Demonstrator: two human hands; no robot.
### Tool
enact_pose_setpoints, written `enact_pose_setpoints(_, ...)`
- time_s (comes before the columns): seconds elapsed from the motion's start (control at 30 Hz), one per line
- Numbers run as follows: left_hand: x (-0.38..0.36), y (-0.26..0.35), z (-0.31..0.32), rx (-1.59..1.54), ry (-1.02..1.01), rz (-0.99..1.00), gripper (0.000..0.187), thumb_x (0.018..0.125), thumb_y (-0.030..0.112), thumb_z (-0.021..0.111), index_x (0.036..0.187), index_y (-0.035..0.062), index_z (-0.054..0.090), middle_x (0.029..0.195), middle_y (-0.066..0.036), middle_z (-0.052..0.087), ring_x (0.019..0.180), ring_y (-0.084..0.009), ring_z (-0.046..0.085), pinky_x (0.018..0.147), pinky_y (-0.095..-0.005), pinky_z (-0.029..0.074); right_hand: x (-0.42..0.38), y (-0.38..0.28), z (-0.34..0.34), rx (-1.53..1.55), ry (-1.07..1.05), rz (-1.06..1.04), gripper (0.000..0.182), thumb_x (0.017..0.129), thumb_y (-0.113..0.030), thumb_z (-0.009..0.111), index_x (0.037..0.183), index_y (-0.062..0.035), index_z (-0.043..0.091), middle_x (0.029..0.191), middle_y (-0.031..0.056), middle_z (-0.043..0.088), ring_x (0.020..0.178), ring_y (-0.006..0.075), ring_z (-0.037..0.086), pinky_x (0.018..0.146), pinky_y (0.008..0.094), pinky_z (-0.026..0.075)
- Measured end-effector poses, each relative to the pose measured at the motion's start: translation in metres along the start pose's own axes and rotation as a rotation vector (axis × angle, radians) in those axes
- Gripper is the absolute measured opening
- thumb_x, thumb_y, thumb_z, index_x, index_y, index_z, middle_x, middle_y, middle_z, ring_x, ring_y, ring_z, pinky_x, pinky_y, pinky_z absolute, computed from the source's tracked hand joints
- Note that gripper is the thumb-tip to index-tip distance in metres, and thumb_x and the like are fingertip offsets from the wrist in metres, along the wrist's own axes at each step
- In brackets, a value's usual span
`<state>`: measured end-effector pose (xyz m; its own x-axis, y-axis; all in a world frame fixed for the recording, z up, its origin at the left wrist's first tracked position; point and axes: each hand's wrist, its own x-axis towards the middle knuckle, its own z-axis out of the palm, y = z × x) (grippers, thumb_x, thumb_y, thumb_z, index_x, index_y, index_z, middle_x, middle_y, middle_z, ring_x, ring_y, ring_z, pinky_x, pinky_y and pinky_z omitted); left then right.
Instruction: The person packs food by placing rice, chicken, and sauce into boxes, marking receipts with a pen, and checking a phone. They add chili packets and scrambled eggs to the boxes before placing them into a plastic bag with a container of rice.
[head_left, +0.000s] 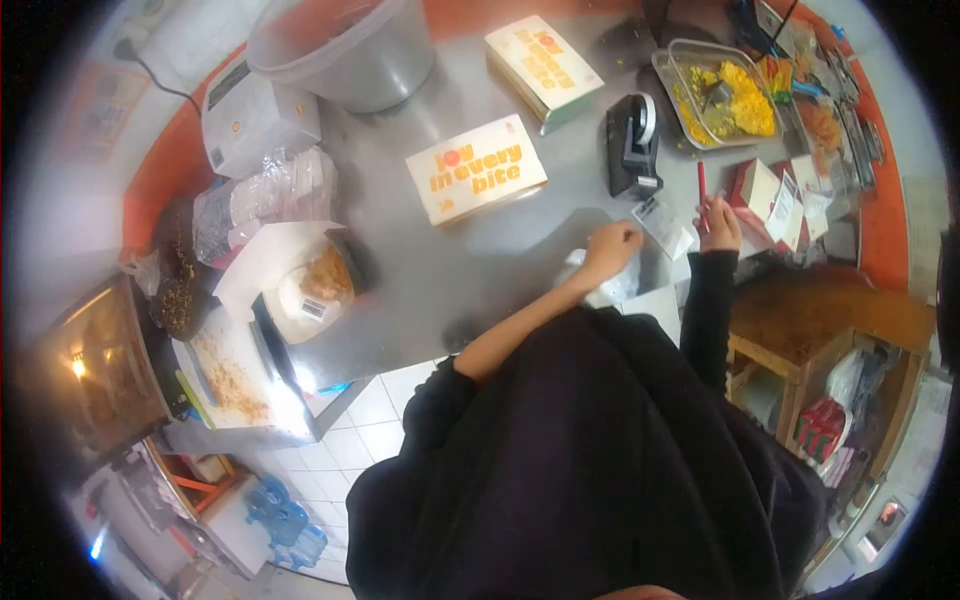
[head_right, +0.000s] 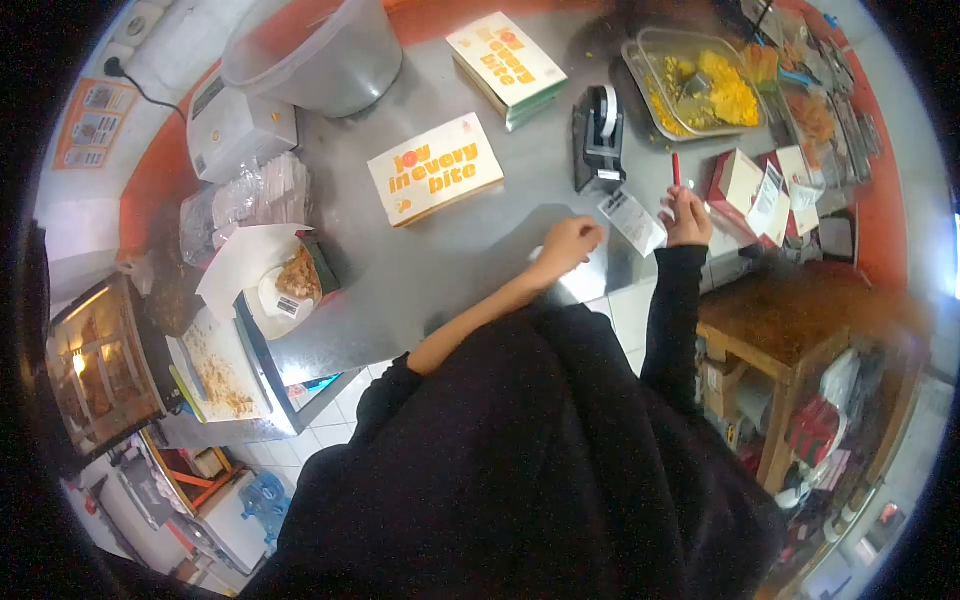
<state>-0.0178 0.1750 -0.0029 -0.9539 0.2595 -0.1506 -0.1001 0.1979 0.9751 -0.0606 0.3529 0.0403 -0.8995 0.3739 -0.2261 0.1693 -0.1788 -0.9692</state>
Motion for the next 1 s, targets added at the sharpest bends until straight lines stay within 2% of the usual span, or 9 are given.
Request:
enact_pose_setpoints(0.1, -0.015, -0.005, -0.003, -0.744, -0.310, -0.516, 0.041, 0.080, 0.025, 0.050, 0.108, -0.0025, 0.039, 0.104, -0.011, 0.045, 0.092, -0.0215, 0.049, 0.078, -0.0373, 0.043, 0.051, 0.070, -0.042, -0.735, -0.242, -0.508, 0.018, 0.077, -0.021, 0.056, 0.082, -0.0053, 0.062, 0.079, 0.0053, 0.059, 0.074, 0.0110, 0.054, 0.064, 0.0246, 0.043)
enact_pose_setpoints(0.13, -0.018, -0.009, 0.004, -0.743, -0.319, -0.518, 0.041, 0.080, 0.025, 0.050, 0.108, -0.0025, 0.039, 0.104, -0.011, 0.045, 0.092, -0.0215, 0.049, 0.078, -0.0373, 0.043, 0.043, 0.059, -0.040, -0.706, -0.404, 0.034, 0.020, 0.077, -0.021, 0.056, 0.085, -0.0035, 0.061, 0.078, 0.0055, 0.059, 0.075, 0.0121, 0.054, 0.066, 0.0236, 0.042)
enact_pose_setpoints(0.27, -0.008, -0.012, 0.026, -0.778, -0.161, -0.496, 0.039, 0.081, 0.032, 0.049, 0.099, -0.0008, 0.043, 0.098, -0.011, 0.045, 0.090, -0.0201, 0.048, 0.079, -0.0368, 0.041, 0.000, 0.055, -0.014, -0.273, -0.225, 0.305, 0.019, 0.077, -0.016, 0.057, 0.085, 0.0013, 0.058, 0.073, 0.0038, 0.058, 0.067, 0.0121, 0.053, 0.060, 0.0228, 0.041)
enact_pose_setpoints(0.47, 0.003, -0.015, 0.041, -0.184, 0.078, -0.222, 0.038, 0.079, 0.036, 0.049, 0.084, -0.0007, 0.057, 0.072, -0.012, 0.059, 0.066, -0.0209, 0.057, 0.062, -0.0341, 0.044, -0.021, 0.080, -0.034, -0.113, -0.299, 0.336, 0.015, 0.079, -0.012, 0.053, 0.083, 0.0014, 0.057, 0.079, 0.0048, 0.058, 0.072, 0.0130, 0.054, 0.063, 0.0228, 0.041)
enact_pose_setpoints(0.5, 0.000, -0.019, 0.041, -0.238, 0.186, -0.036, 0.042, 0.076, 0.041, 0.051, 0.076, -0.0013, 0.056, 0.069, -0.019, 0.057, 0.063, -0.0335, 0.054, 0.060, -0.0388, 0.042, -0.030, 0.079, -0.035, -0.125, -0.281, 0.229, 0.014, 0.079, -0.013, 0.053, 0.082, 0.0004, 0.057, 0.082, 0.0057, 0.058, 0.075, 0.0123, 0.053, 0.064, 0.0234, 0.041)
enact_pose_setpoints(0.63, -0.012, -0.002, -0.030, -0.021, 0.343, -0.003, 0.032, 0.070, 0.033, 0.059, 0.077, 0.0019, 0.057, 0.068, -0.017, 0.057, 0.061, -0.0332, 0.053, 0.058, -0.0392, 0.040, -0.058, 0.017, 0.018, 0.061, -0.025, 0.016, 0.014, 0.081, -0.014, 0.050, 0.077, -0.0024, 0.056, 0.090, 0.0078, 0.056, 0.084, 0.0106, 0.051, 0.067, 0.0254, 0.040)
enact_pose_setpoints(0.73, -0.018, 0.017, -0.123, 0.232, 0.684, 0.108, 0.034, 0.065, 0.019, 0.067, 0.090, 0.0009, 0.051, 0.063, -0.012, 0.055, 0.059, -0.0192, 0.054, 0.055, -0.0285, 0.042, -0.036, -0.005, 0.041, -0.152, -0.582, -0.090, 0.015, 0.080, -0.017, 0.052, 0.085, -0.0037, 0.059, 0.072, 0.0034, 0.056, 0.060, 0.0080, 0.050, 0.051, 0.0183, 0.037)
enact_pose_setpoints(0.87, -0.025, 0.026, -0.179, 0.527, 0.847, -0.110, 0.042, 0.059, 0.019, 0.069, 0.091, 0.0028, 0.047, 0.070, -0.009, 0.051, 0.062, -0.0247, 0.050, 0.055, -0.0336, 0.039, -0.036, -0.026, 0.162, -0.651, -0.916, -0.290, 0.023, 0.076, -0.018, 0.056, 0.095, -0.0062, 0.060, 0.058, 0.0027, 0.056, 0.047, 0.0057, 0.046, 0.044, 0.0182, 0.035)
enact_pose_setpoints(1.0, -0.028, 0.020, -0.184, 0.821, 0.958, -0.142, 0.041, 0.057, 0.021, 0.070, 0.090, 0.0075, 0.049, 0.086, -0.007, 0.050, 0.082, -0.0253, 0.046, 0.068, -0.0363, 0.034, -0.026, 0.007, 0.252, -1.054, -1.027, -0.451, 0.056, 0.066, -0.022, 0.063, 0.116, -0.0069, 0.043, 0.067, 0.0157, 0.058, 0.058, 0.0229, 0.058, 0.056, 0.0304, 0.045)
